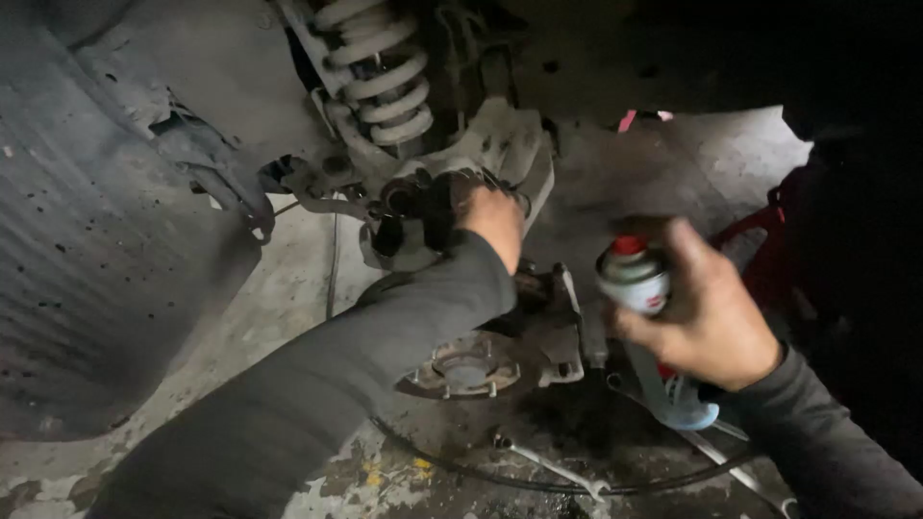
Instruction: Cleaning and lubricating brake components and preparing to install new brake pads.
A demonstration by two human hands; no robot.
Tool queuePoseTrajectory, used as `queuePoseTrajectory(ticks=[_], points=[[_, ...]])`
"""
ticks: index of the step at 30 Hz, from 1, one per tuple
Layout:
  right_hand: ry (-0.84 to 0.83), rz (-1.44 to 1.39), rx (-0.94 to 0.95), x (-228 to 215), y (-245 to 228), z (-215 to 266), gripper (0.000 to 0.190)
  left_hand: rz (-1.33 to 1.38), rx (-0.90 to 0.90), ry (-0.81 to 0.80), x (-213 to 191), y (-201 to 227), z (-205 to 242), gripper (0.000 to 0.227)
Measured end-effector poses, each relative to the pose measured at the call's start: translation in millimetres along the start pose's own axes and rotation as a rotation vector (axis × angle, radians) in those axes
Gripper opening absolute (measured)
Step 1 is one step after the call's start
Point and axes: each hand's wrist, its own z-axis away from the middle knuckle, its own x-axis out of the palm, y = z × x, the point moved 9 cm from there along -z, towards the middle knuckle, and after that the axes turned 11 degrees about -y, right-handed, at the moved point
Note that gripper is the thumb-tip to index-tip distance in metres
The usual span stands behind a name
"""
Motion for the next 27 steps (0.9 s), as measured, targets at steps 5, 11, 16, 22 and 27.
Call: queuePoseTrajectory(ticks=[5,11,16,22,27], points=[[-0.016,0.236,0.055,11,-3,12,0.066,-0.387,-0.104,0.025,-58,-3,59,0.031],[0.113,0.360,-0.037,19,-4,4,0.084,-0.134,-0.157,-0.011,23,8,-41,0.029],[0.151,0.399,-0.211,15,-25,4,0.076,0.333,-0.053,-0.049,-18,-44,-16,0.028],[-0.016,0.410,-0.067,36,-31,2,0.066,0.602,0.088,-0.211,-22,-55,-15,0.033],[0.105,0.488,-0.086,26,-45,6,0.058,0.643,-0.058,-0.144,-36,-55,-3,0.037]])
